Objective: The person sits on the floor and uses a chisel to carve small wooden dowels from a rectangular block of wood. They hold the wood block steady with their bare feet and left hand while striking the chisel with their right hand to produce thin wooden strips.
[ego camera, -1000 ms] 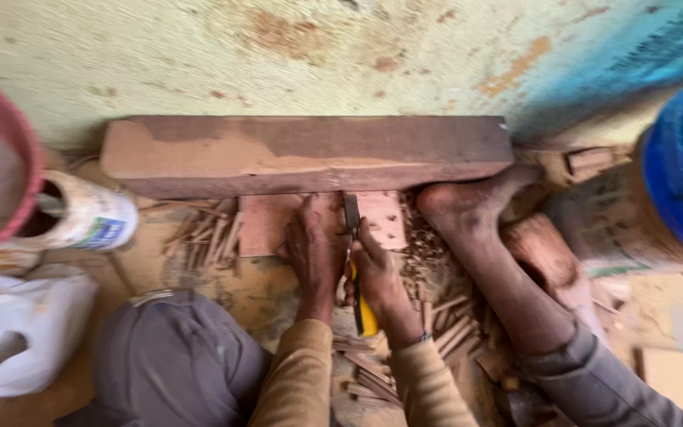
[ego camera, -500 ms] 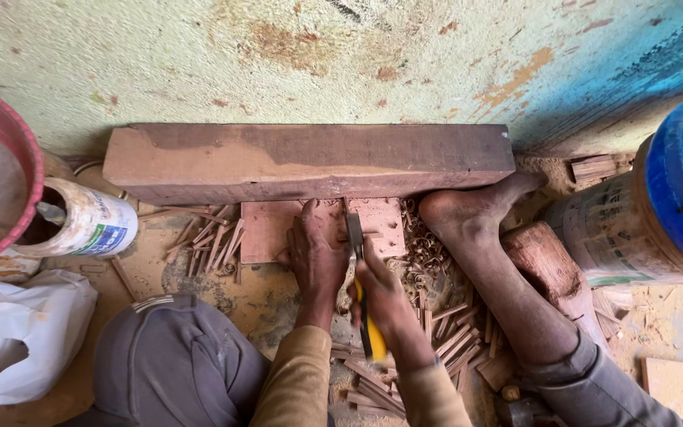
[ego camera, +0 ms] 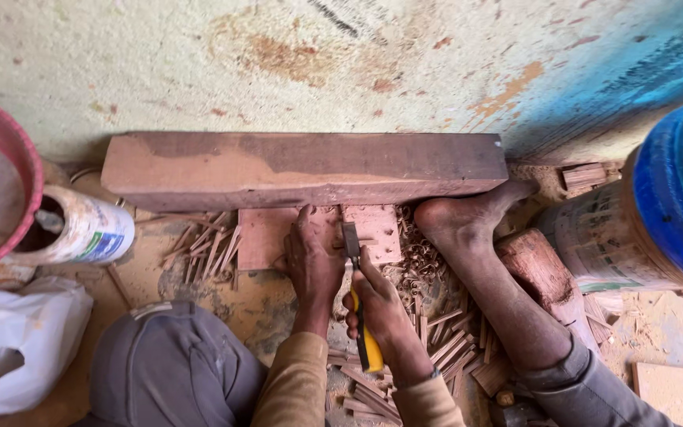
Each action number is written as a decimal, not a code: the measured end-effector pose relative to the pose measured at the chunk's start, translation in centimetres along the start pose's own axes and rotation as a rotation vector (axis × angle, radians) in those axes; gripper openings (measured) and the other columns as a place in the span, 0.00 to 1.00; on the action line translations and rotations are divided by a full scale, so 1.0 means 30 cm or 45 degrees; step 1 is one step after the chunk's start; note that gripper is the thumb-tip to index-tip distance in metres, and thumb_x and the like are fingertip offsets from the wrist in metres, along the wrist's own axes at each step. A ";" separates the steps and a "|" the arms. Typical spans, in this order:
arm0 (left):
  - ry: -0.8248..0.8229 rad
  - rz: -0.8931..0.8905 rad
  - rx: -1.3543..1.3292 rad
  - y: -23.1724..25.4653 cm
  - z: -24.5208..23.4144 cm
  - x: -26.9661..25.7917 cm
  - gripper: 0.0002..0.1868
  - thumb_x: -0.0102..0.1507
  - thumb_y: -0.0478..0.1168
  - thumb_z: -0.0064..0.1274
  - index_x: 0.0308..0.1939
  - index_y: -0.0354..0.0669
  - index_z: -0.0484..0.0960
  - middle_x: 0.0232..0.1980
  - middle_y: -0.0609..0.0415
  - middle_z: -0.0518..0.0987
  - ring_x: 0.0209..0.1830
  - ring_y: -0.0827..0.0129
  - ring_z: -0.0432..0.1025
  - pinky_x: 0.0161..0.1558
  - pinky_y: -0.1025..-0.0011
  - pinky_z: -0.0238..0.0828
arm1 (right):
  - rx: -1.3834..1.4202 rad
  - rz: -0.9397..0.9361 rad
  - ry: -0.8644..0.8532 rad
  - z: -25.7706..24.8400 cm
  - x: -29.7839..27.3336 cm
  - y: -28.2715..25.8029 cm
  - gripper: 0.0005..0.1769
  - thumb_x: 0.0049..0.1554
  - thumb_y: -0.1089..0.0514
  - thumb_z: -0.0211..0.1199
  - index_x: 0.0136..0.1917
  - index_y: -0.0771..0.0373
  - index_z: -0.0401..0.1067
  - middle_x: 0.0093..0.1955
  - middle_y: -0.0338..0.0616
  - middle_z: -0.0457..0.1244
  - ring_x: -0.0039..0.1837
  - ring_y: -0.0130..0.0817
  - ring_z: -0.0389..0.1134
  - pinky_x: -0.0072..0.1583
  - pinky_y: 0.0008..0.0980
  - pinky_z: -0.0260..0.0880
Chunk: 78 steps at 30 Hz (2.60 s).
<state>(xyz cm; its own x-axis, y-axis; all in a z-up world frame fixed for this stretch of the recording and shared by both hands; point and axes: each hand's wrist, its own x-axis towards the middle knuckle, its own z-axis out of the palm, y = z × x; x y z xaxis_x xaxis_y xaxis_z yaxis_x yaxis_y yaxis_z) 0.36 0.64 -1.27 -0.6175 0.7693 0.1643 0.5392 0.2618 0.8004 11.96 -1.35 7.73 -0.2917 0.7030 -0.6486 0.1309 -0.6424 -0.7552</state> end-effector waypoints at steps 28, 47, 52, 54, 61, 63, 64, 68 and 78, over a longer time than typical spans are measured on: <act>0.266 0.280 -0.255 -0.073 0.036 -0.034 0.11 0.60 0.32 0.64 0.46 0.46 0.86 0.43 0.55 0.84 0.43 0.69 0.80 0.41 0.72 0.81 | 0.231 0.079 0.174 -0.152 -0.274 0.113 0.36 0.67 0.50 0.48 0.84 0.35 0.42 0.32 0.38 0.57 0.27 0.28 0.56 0.30 0.29 0.62; 0.030 0.244 0.340 -0.079 0.034 -0.053 0.25 0.53 0.52 0.71 0.48 0.43 0.84 0.46 0.50 0.79 0.46 0.57 0.72 0.47 0.58 0.74 | 0.120 0.036 0.116 -0.147 -0.243 0.134 0.39 0.65 0.52 0.49 0.85 0.41 0.40 0.32 0.39 0.56 0.28 0.27 0.57 0.31 0.29 0.65; 0.001 0.228 0.350 -0.056 -0.008 -0.056 0.38 0.49 0.56 0.73 0.58 0.43 0.80 0.55 0.47 0.76 0.54 0.55 0.70 0.54 0.54 0.70 | 0.074 0.001 0.081 -0.134 -0.236 0.138 0.39 0.64 0.53 0.49 0.85 0.40 0.40 0.33 0.39 0.58 0.27 0.28 0.58 0.30 0.28 0.64; -0.040 0.197 0.343 -0.050 -0.012 -0.051 0.40 0.48 0.57 0.73 0.59 0.44 0.79 0.56 0.47 0.77 0.54 0.54 0.70 0.54 0.54 0.70 | 0.030 -0.017 0.075 -0.126 -0.232 0.145 0.40 0.64 0.53 0.49 0.85 0.39 0.40 0.33 0.40 0.59 0.28 0.27 0.59 0.30 0.28 0.64; -0.029 0.142 0.241 -0.042 -0.023 -0.049 0.39 0.49 0.54 0.73 0.60 0.43 0.78 0.57 0.47 0.76 0.58 0.54 0.69 0.58 0.53 0.67 | -0.018 -0.045 -0.002 -0.082 -0.192 0.152 0.39 0.65 0.54 0.49 0.85 0.40 0.41 0.35 0.40 0.62 0.28 0.27 0.60 0.30 0.28 0.66; -0.050 0.098 0.205 -0.038 -0.026 -0.044 0.39 0.50 0.50 0.73 0.61 0.43 0.77 0.57 0.47 0.76 0.59 0.54 0.69 0.59 0.53 0.67 | -0.024 -0.041 -0.026 -0.067 -0.174 0.141 0.38 0.65 0.53 0.48 0.85 0.40 0.41 0.35 0.39 0.61 0.28 0.27 0.60 0.30 0.28 0.67; -0.048 0.097 0.213 -0.037 -0.032 -0.044 0.39 0.50 0.48 0.73 0.62 0.44 0.76 0.57 0.46 0.76 0.59 0.54 0.69 0.59 0.53 0.67 | -0.013 -0.042 -0.040 -0.060 -0.165 0.136 0.38 0.65 0.53 0.48 0.85 0.40 0.40 0.35 0.39 0.61 0.28 0.26 0.59 0.30 0.28 0.67; -0.076 0.062 0.231 -0.010 -0.050 -0.035 0.40 0.51 0.42 0.73 0.64 0.45 0.72 0.58 0.45 0.75 0.60 0.51 0.69 0.59 0.52 0.66 | -0.002 -0.009 -0.050 -0.041 -0.140 0.123 0.37 0.65 0.53 0.48 0.85 0.40 0.43 0.34 0.38 0.59 0.28 0.25 0.59 0.30 0.26 0.66; 0.004 0.082 0.144 0.008 -0.060 -0.015 0.39 0.57 0.48 0.70 0.67 0.41 0.67 0.59 0.41 0.75 0.60 0.48 0.70 0.58 0.50 0.66 | 0.063 0.087 0.001 0.012 -0.076 0.087 0.36 0.66 0.52 0.44 0.85 0.38 0.39 0.33 0.38 0.59 0.27 0.26 0.58 0.29 0.27 0.65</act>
<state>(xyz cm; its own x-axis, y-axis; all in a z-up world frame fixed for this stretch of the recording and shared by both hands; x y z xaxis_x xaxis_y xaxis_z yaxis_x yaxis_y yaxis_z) -0.27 -0.70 -0.11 -0.5810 0.7849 0.2154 0.6388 0.2757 0.7182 12.61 -4.74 7.28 -0.2827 0.6572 -0.6987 0.1036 -0.7032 -0.7034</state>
